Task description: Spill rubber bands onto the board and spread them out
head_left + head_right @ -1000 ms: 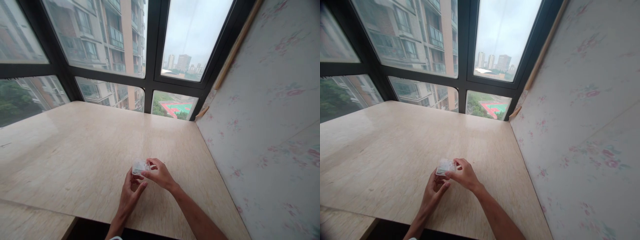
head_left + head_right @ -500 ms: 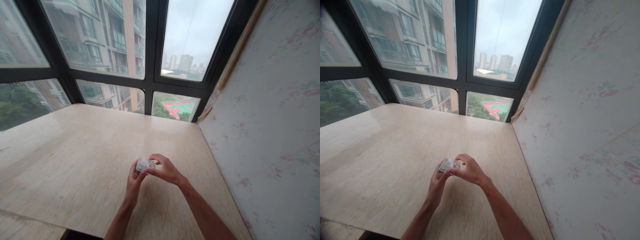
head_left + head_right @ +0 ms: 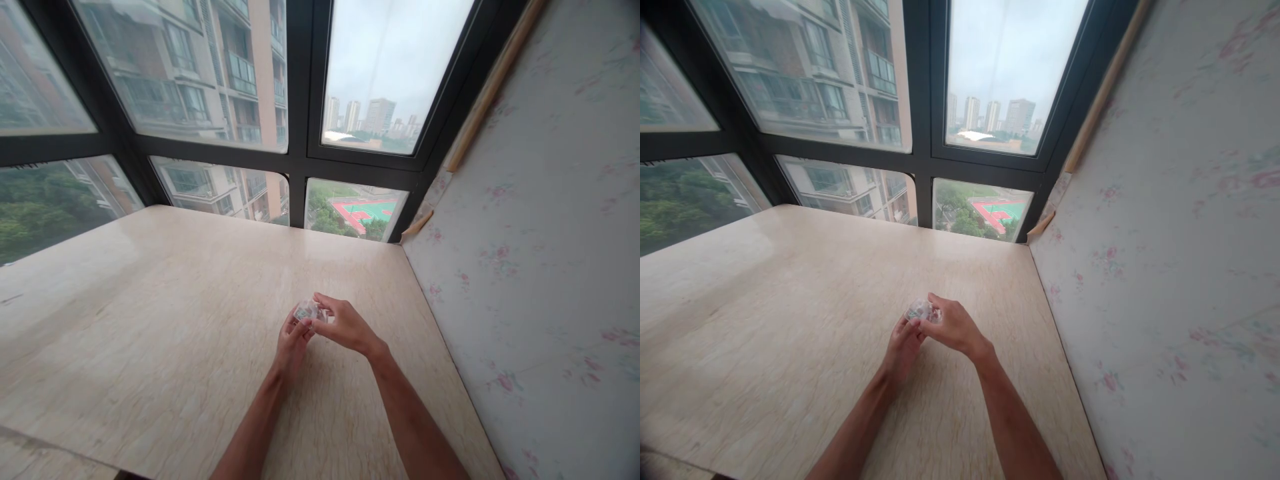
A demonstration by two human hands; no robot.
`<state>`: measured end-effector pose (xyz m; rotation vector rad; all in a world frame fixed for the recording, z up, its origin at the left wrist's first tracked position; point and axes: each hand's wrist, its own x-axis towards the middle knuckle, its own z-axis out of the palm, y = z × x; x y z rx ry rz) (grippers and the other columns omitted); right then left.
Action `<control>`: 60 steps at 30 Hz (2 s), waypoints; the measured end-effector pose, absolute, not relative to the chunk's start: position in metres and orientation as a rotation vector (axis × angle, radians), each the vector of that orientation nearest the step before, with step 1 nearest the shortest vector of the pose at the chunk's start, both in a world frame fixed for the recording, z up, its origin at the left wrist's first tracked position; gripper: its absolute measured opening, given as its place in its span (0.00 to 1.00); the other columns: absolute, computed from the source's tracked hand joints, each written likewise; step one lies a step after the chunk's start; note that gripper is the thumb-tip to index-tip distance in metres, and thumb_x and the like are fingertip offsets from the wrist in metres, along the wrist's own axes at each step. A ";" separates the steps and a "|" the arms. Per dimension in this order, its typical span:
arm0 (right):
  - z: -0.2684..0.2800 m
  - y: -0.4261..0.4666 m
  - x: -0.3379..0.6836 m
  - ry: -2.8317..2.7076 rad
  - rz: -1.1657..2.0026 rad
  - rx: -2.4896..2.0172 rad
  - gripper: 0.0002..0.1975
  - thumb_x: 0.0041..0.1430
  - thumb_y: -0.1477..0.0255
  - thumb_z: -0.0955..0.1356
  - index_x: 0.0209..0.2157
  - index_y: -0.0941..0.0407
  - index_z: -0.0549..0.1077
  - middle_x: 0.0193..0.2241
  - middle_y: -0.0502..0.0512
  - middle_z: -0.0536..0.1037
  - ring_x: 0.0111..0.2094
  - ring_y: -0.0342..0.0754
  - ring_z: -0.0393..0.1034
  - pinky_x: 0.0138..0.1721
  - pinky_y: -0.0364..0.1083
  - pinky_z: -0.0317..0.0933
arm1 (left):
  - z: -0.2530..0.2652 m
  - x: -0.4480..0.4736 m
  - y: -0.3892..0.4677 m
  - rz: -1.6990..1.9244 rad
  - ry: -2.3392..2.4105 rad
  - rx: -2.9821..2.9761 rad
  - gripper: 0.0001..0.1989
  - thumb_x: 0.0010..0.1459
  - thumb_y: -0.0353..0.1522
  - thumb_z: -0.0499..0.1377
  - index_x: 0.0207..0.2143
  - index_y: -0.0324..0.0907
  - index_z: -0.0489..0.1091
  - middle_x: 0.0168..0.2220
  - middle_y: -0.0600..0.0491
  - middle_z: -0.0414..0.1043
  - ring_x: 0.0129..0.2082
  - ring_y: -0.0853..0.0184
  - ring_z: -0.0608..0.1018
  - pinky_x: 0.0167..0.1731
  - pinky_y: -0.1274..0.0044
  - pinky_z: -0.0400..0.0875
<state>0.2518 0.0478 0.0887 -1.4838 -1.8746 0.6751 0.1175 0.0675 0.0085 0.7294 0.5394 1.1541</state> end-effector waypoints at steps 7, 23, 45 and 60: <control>0.102 0.041 0.245 -2.095 0.595 -1.590 0.07 0.53 0.68 0.66 0.34 0.56 0.70 0.26 0.48 0.74 0.25 0.41 0.63 0.26 0.40 0.50 | 0.011 0.111 0.061 1.094 0.536 0.723 0.25 0.52 0.36 0.63 0.52 0.40 0.66 0.48 0.44 0.72 0.49 0.56 0.73 0.47 0.68 0.68; 0.125 0.018 0.238 -2.264 0.345 -1.772 0.06 0.51 0.69 0.65 0.30 0.55 0.71 0.26 0.53 0.77 0.25 0.45 0.66 0.24 0.43 0.43 | 0.012 0.105 0.051 0.960 0.553 0.909 0.28 0.49 0.40 0.65 0.51 0.39 0.69 0.42 0.44 0.75 0.43 0.56 0.77 0.41 0.69 0.72; 0.130 0.014 0.251 -2.312 0.415 -1.643 0.08 0.53 0.67 0.66 0.34 0.54 0.73 0.25 0.50 0.77 0.23 0.43 0.63 0.24 0.42 0.44 | 0.011 0.105 0.050 0.942 0.455 0.929 0.27 0.50 0.37 0.65 0.53 0.40 0.68 0.45 0.44 0.74 0.45 0.56 0.76 0.44 0.69 0.70; 0.131 0.014 0.258 -2.344 0.446 -1.564 0.05 0.54 0.69 0.66 0.32 0.55 0.71 0.26 0.48 0.75 0.24 0.41 0.60 0.25 0.41 0.45 | 0.019 0.106 0.047 0.908 0.419 0.885 0.29 0.49 0.35 0.66 0.54 0.41 0.67 0.50 0.43 0.71 0.50 0.54 0.73 0.51 0.65 0.65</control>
